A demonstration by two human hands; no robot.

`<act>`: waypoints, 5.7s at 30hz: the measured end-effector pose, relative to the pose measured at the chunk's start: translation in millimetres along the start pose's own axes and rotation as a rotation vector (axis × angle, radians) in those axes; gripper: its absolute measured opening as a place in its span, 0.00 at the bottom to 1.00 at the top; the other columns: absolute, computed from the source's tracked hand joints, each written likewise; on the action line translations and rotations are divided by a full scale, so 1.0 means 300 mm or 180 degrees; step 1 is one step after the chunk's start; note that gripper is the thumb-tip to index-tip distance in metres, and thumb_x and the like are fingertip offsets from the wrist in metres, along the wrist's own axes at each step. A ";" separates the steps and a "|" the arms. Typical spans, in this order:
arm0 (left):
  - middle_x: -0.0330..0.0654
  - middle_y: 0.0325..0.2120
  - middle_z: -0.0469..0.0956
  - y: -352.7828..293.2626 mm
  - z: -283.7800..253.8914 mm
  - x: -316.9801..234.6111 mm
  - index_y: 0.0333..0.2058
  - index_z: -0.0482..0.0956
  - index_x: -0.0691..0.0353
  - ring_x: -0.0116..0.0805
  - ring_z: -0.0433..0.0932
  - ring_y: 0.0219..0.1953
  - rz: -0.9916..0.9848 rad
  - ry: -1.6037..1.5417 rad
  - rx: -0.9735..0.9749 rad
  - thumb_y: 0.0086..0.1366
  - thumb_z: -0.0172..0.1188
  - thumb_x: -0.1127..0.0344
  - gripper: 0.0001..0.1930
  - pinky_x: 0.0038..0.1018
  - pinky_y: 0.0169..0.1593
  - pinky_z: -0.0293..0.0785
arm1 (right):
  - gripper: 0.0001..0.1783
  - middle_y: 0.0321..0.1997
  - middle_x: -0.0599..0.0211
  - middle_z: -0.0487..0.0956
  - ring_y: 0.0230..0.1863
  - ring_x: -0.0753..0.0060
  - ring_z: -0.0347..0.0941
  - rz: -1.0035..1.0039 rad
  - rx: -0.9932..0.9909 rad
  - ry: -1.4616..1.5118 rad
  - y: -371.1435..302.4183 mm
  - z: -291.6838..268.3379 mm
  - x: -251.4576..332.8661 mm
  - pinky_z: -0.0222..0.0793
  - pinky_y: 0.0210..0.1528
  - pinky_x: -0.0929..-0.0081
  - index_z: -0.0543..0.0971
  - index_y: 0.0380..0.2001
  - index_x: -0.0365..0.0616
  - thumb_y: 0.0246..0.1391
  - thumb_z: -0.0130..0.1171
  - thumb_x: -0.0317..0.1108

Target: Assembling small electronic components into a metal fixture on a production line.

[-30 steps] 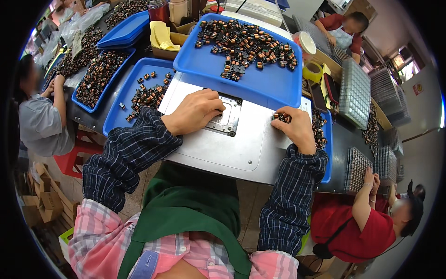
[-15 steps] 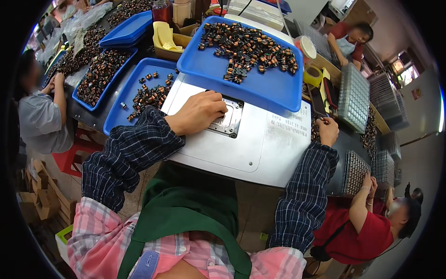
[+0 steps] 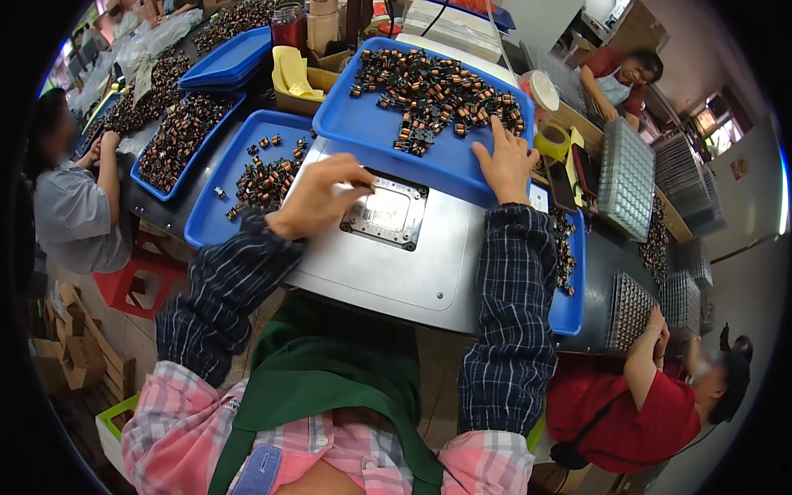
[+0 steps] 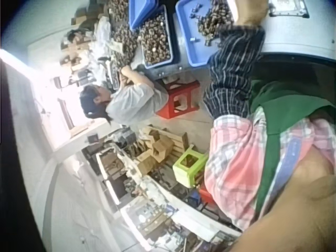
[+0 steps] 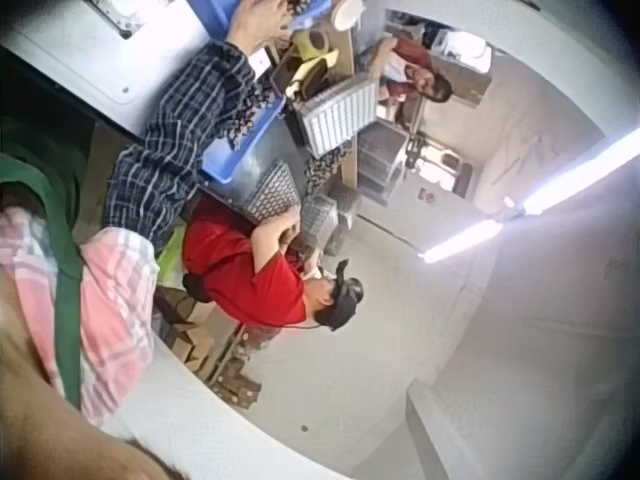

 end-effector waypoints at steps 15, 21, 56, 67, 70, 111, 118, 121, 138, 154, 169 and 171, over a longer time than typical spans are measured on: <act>0.51 0.47 0.66 0.258 -0.008 0.024 0.45 0.71 0.57 0.48 0.64 0.51 0.0951 0.1119 -0.0542 0.40 0.66 0.62 0.29 0.36 0.54 0.59 | 0.28 0.41 0.57 0.74 0.43 0.55 0.65 -0.1680 0.0314 0.2020 -0.036 -0.030 0.271 0.60 0.48 0.67 0.72 0.47 0.51 0.36 0.60 0.27; 0.47 0.52 0.62 0.295 0.101 0.136 0.42 0.73 0.58 0.44 0.54 0.57 0.0501 0.2351 -0.0551 0.45 0.59 0.51 0.26 0.42 0.53 0.54 | 0.18 0.37 0.58 0.74 0.40 0.61 0.67 -0.1340 0.0273 0.2106 -0.049 -0.035 0.267 0.62 0.45 0.70 0.75 0.36 0.42 0.35 0.59 0.23; 0.44 0.30 0.70 0.168 -0.070 0.165 0.30 0.76 0.65 0.40 0.73 0.32 -0.0116 0.1169 -0.1004 0.50 0.60 0.67 0.09 0.29 0.37 0.70 | 0.11 0.28 0.66 0.76 0.25 0.79 0.70 -0.0754 0.1781 0.3240 -0.218 -0.069 0.398 0.66 0.29 0.83 0.76 0.32 0.34 0.39 0.56 0.20; 0.45 0.34 0.72 0.158 -0.033 0.161 0.37 0.74 0.59 0.42 0.70 0.37 -0.0309 0.2073 -0.0875 0.53 0.54 0.64 0.13 0.34 0.42 0.64 | 0.10 0.24 0.60 0.74 0.25 0.62 0.71 -0.1870 0.1050 0.2411 -0.284 -0.150 0.496 0.67 0.28 0.74 0.76 0.28 0.37 0.36 0.57 0.20; 0.43 0.31 0.73 0.167 -0.032 0.171 0.35 0.76 0.58 0.41 0.70 0.39 -0.0474 0.2004 -0.0803 0.53 0.54 0.61 0.12 0.34 0.44 0.62 | 0.10 0.24 0.59 0.74 0.26 0.61 0.71 -0.1838 0.1141 0.2488 -0.275 -0.138 0.498 0.67 0.29 0.74 0.76 0.28 0.37 0.36 0.57 0.20; 0.44 0.28 0.72 0.022 0.107 0.036 0.31 0.75 0.67 0.38 0.73 0.31 -0.0377 0.0050 0.0504 0.52 0.55 0.76 0.06 0.29 0.35 0.70 | 0.10 0.30 0.59 0.77 0.24 0.80 0.73 0.1336 0.0860 0.5353 -0.087 -0.035 0.047 0.55 0.12 0.90 0.71 0.37 0.37 0.53 0.49 0.31; 0.47 0.24 0.68 0.000 0.141 0.011 0.22 0.72 0.64 0.46 0.70 0.29 0.0475 0.0566 0.0546 0.46 0.54 0.77 0.03 0.33 0.32 0.68 | 0.12 0.23 0.67 0.74 0.14 0.90 0.63 0.1173 0.1180 0.4900 -0.118 -0.047 0.169 0.44 0.09 0.92 0.73 0.39 0.38 0.52 0.52 0.31; 0.47 0.27 0.70 0.018 0.182 -0.001 0.19 0.73 0.62 0.46 0.70 0.35 0.0534 0.0615 0.0530 0.43 0.53 0.74 0.01 0.34 0.36 0.68 | 0.10 0.23 0.67 0.73 0.15 0.87 0.65 0.0965 0.1301 0.4591 -0.142 -0.050 0.184 0.46 0.09 0.91 0.74 0.36 0.35 0.49 0.53 0.27; 0.43 0.25 0.70 0.014 0.140 0.022 0.23 0.76 0.59 0.43 0.71 0.31 0.0456 0.0619 0.0366 0.44 0.56 0.72 0.04 0.34 0.33 0.68 | 0.07 0.21 0.74 0.73 0.16 0.89 0.62 -0.0635 0.1035 0.3172 -0.186 -0.062 0.335 0.55 0.15 0.89 0.77 0.26 0.36 0.38 0.57 0.21; 0.44 0.27 0.72 -0.347 -0.327 0.391 0.30 0.77 0.59 0.43 0.70 0.36 -0.1273 0.1810 -0.1207 0.50 0.57 0.69 0.07 0.35 0.39 0.66 | 0.07 0.18 0.66 0.67 0.17 0.77 0.61 -0.1263 0.1096 0.2975 -0.284 -0.138 0.473 0.57 0.20 0.81 0.76 0.24 0.36 0.35 0.59 0.21; 0.44 0.44 0.69 0.226 -0.015 0.155 0.36 0.77 0.58 0.41 0.68 0.45 0.0086 0.2503 -0.0509 0.52 0.56 0.57 0.15 0.32 0.50 0.59 | 0.08 0.22 0.64 0.72 0.20 0.74 0.65 -0.1170 0.1002 0.2898 -0.225 -0.103 0.450 0.61 0.23 0.79 0.76 0.25 0.38 0.37 0.60 0.26; 0.41 0.37 0.72 0.216 0.000 0.173 0.33 0.78 0.57 0.37 0.69 0.41 -0.0211 0.1939 -0.0256 0.54 0.55 0.59 0.11 0.30 0.45 0.59 | 0.09 0.23 0.65 0.72 0.20 0.74 0.65 -0.1028 0.1234 0.3039 -0.233 -0.101 0.443 0.61 0.23 0.80 0.77 0.26 0.37 0.36 0.60 0.25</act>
Point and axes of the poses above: each hand's wrist, its own y-axis towards the middle knuckle, its own z-axis out of the palm, x = y × z, the point moved 9 cm from there along y, towards the middle knuckle
